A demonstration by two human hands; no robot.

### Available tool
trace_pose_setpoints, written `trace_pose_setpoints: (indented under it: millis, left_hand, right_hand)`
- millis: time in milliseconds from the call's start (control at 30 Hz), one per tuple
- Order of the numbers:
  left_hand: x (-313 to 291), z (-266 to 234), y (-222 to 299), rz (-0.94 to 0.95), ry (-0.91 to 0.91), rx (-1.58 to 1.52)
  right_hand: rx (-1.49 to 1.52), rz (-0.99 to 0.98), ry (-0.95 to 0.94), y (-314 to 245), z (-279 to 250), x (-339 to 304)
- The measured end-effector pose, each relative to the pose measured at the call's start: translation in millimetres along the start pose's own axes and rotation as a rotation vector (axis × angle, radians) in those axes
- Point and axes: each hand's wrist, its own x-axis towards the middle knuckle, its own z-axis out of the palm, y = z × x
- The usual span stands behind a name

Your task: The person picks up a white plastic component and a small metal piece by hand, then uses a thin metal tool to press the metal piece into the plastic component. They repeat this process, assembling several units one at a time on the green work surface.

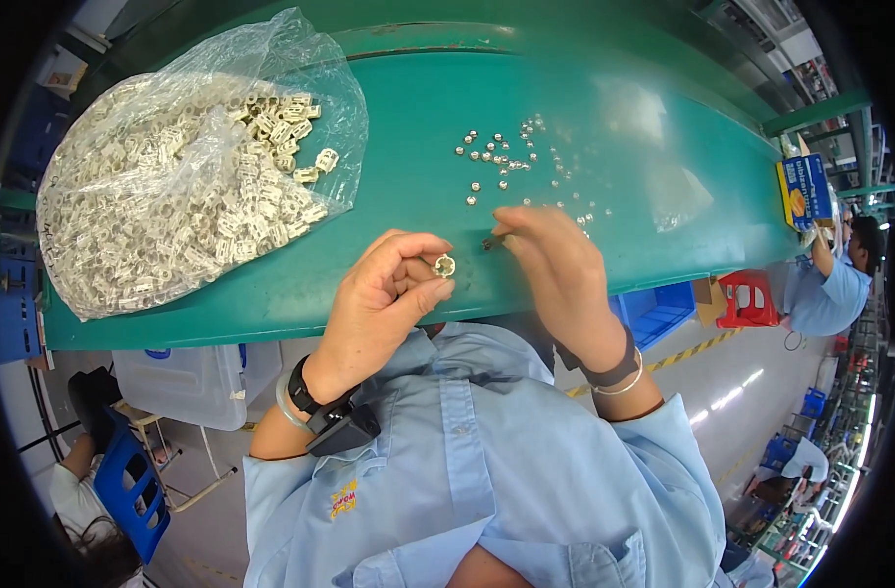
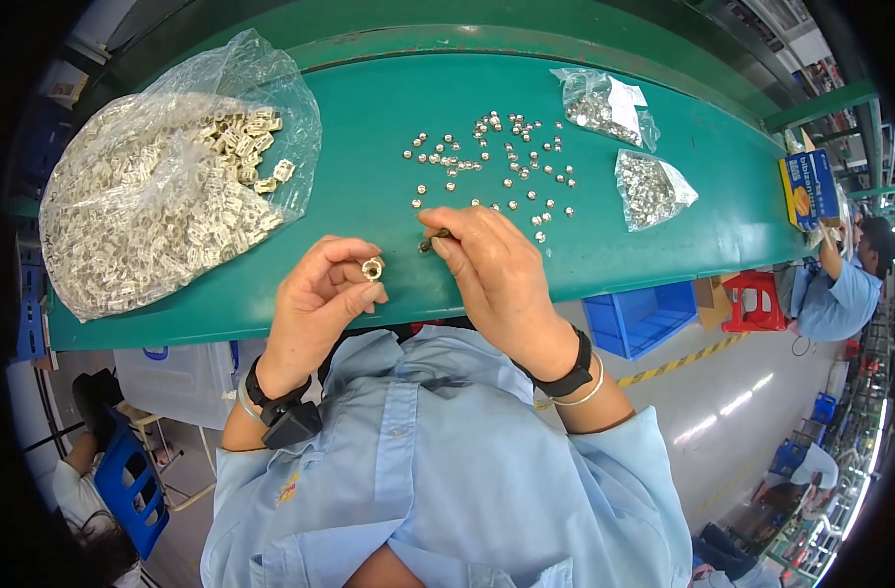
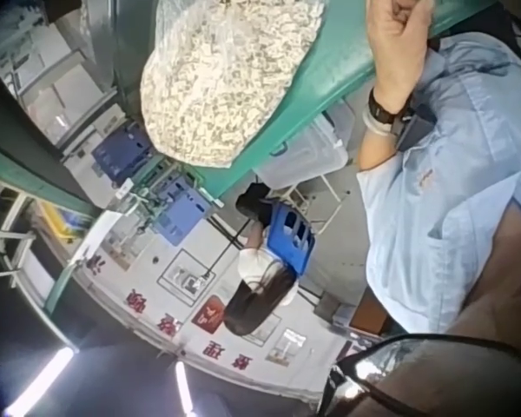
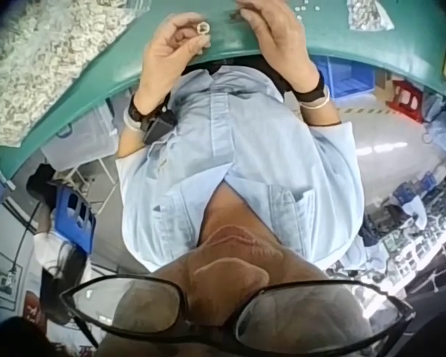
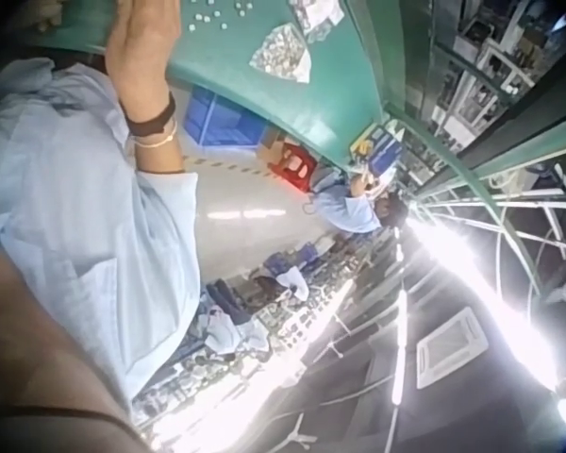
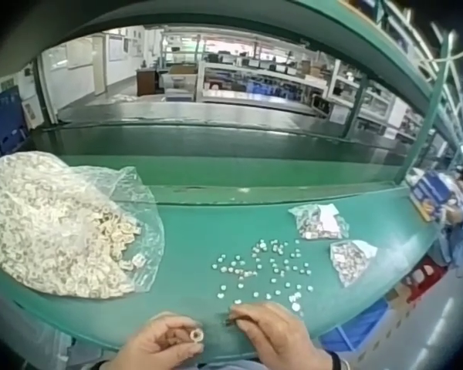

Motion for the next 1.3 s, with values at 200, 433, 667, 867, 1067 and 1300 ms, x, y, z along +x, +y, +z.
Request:
trace_pose_setpoints:
  millis: [200,433,667,867,1067,1300]
  left_hand:
    - [6.3,6.5,-7.3,0.090,0.008,0.020]
    - [8.4,12.4,-13.8,0.174,0.013,0.043]
    - [8.2,12.4,-15.5,0.201,0.007,0.092]
    - [8.1,12.7,-15.6,0.205,0.016,0.090]
    - [8.8,12.1,-14.6,0.223,0.009,0.116]
    - [9.0,10.9,-18.3,0.230,0.010,0.120]
  right_hand:
    - [0.096,-0.061,0.024,-21.4,-15.0,9.6]
    - [0.117,-0.131,-0.014,-24.7,-11.8,10.7]
    - [0.072,-0.167,-0.035,-25.1,-8.4,11.7]
    - [0.078,-0.148,-0.035,-25.2,-6.5,10.8]
    - [0.063,-0.144,-0.046,-25.1,-5.5,10.5]
    - [0.024,-0.172,-0.053,-25.2,-4.0,10.8]
